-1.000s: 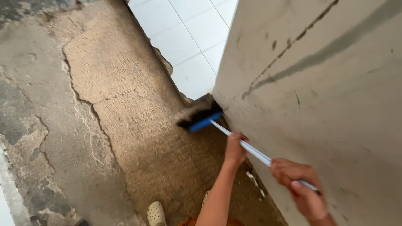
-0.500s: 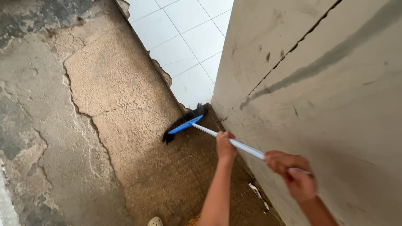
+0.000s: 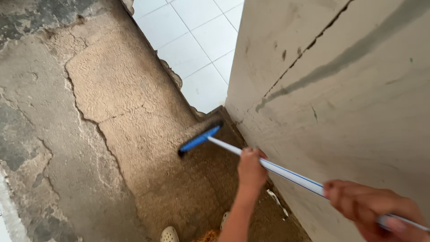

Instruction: The person sweeps debris from a concrete floor into a pile using a broom.

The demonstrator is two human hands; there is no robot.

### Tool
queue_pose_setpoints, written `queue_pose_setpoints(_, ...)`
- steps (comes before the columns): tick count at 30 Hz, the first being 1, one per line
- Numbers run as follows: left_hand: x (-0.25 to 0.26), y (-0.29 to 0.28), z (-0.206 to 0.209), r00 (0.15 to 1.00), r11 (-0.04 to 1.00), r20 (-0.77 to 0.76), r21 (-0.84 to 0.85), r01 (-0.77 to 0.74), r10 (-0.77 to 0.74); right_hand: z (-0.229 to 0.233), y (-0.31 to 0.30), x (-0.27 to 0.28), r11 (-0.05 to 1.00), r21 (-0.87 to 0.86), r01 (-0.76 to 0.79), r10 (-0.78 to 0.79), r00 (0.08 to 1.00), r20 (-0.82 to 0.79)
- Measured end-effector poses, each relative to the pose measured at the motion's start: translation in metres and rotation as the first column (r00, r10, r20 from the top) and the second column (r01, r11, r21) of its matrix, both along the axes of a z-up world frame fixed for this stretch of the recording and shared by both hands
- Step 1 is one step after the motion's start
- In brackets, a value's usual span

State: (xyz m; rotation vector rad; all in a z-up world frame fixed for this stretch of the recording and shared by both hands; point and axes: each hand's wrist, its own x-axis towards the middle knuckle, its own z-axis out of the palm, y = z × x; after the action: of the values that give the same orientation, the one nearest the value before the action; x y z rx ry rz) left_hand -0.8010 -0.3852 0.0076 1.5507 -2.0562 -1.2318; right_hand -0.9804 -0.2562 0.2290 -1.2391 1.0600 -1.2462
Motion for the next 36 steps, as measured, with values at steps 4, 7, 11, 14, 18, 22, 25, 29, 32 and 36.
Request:
queue_pose_setpoints(4, 0.038, -0.031, 0.007, 0.987, 0.986, -0.003, -0.042, 0.159, -0.159, 0.014, -0.024, 0.063, 0.978, -0.208, 0.032, -0.075, 0.977, -0.200)
queue_pose_setpoints(7, 0.058, -0.042, 0.005, 0.937, 0.936, 0.010, -0.046, 0.348, -0.348, 0.040, -0.046, 0.102, 0.940, -0.283, -0.189, 0.123, 0.965, -0.233)
queue_pose_setpoints(11, 0.075, -0.043, 0.014, 0.780, 0.780, -0.017, -0.003, 0.626, -0.626, 0.055, -0.049, 0.128, 0.909, -0.225, -0.350, 0.367, 0.930, 0.035)
queue_pose_setpoints(14, 0.087, -0.045, 0.026, 0.711, 0.704, -0.171, 0.109, 0.701, -0.682, 0.054, -0.031, 0.171, 0.952, -0.305, 0.026, -0.073, 0.987, -0.145)
queue_pose_setpoints(18, 0.117, -0.031, 0.032, 0.750, 0.860, -0.472, -0.034, 0.509, -0.463, 0.054, -0.034, 0.234, 0.841, -0.343, 0.418, -0.489, 0.858, -0.154)
queue_pose_setpoints(22, 0.145, -0.048, -0.001, 0.741, 0.939, -0.598, -0.061, 0.337, -0.305, 0.035, -0.077, 0.286, 0.830, -0.496, 0.256, -0.457, 0.822, -0.340)
queue_pose_setpoints(25, 0.154, -0.085, -0.054, 0.557, 0.840, -0.830, 0.313, 0.443, 0.016, 0.018, -0.119, 0.339, 0.839, -0.481, 0.255, -0.473, 0.778, -0.413)
queue_pose_setpoints(29, 0.196, -0.143, -0.121, 0.660, 0.471, -0.628, 0.767, 0.435, 0.413, -0.013, -0.181, 0.393, 0.920, -0.333, 0.206, -0.355, 0.798, -0.488)
queue_pose_setpoints(32, 0.221, -0.169, -0.129, 0.659, 0.484, -0.681, 0.716, 0.504, 0.320, -0.016, -0.209, 0.409, 0.941, -0.285, 0.181, -0.304, 0.824, -0.478)
queue_pose_setpoints(36, 0.244, -0.146, -0.083, 0.474, 0.871, -0.840, 0.002, 0.492, -0.265, 0.021, -0.208, 0.423, 0.935, -0.278, 0.222, -0.332, 0.823, -0.461)
